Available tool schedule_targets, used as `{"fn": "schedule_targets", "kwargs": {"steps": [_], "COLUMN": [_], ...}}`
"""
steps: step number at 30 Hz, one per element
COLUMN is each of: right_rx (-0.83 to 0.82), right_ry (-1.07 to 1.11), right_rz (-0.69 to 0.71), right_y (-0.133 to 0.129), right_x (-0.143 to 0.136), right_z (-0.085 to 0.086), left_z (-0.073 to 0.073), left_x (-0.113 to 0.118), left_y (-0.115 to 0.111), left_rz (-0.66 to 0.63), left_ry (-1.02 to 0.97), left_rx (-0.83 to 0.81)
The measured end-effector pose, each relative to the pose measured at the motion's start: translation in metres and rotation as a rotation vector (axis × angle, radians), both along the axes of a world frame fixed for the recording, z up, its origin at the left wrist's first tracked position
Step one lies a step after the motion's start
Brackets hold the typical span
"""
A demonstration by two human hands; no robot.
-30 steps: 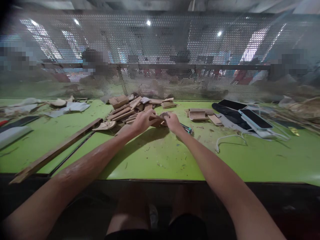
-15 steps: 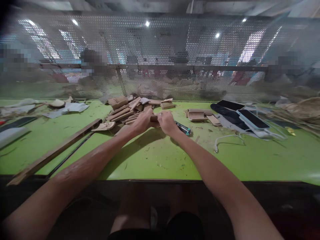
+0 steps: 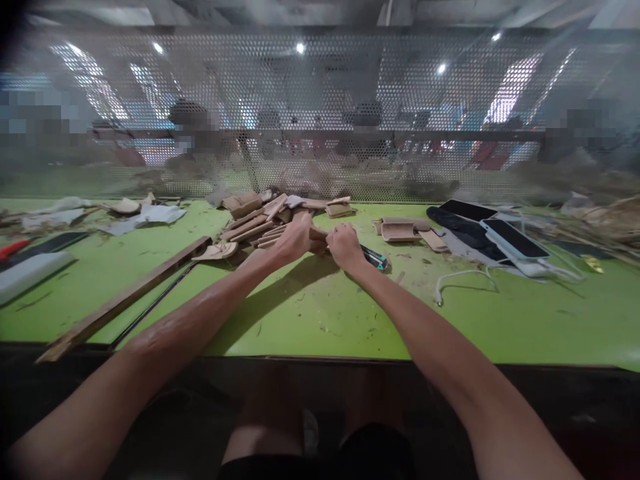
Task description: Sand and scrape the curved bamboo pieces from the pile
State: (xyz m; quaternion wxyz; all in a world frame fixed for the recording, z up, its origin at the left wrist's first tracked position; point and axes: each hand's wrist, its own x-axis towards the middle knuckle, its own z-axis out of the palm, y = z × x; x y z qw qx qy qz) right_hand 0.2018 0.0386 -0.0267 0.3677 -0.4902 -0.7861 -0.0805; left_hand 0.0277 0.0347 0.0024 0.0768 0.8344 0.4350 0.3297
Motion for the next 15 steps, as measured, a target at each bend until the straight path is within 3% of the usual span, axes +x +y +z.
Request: {"fn": "schedule_targets", "kwargs": {"steps": [4, 8, 15], "right_rx": [0.089, -0.011, 0.07], "right_ry": [0.034, -0.019, -0.012], "right_rz": [0.05, -0.005, 0.046], "right_y": [0.0004, 0.0025, -0.0008], "right_x": [-0.001, 0.002, 0.0001], "right_z": [-0.0016, -0.0046, -0.003], "left_z": [-0.005, -0.0041, -0.0002], "left_x": [0.0, -0.0003, -0.0018], "left_y": [0.0042, 0.0046, -0.0026], "left_rz": [0.008, 0.041, 0.004], "left_ry": [0.037, 0.046, 0.057], "left_rx": [0.034, 0.079, 0.068]}}
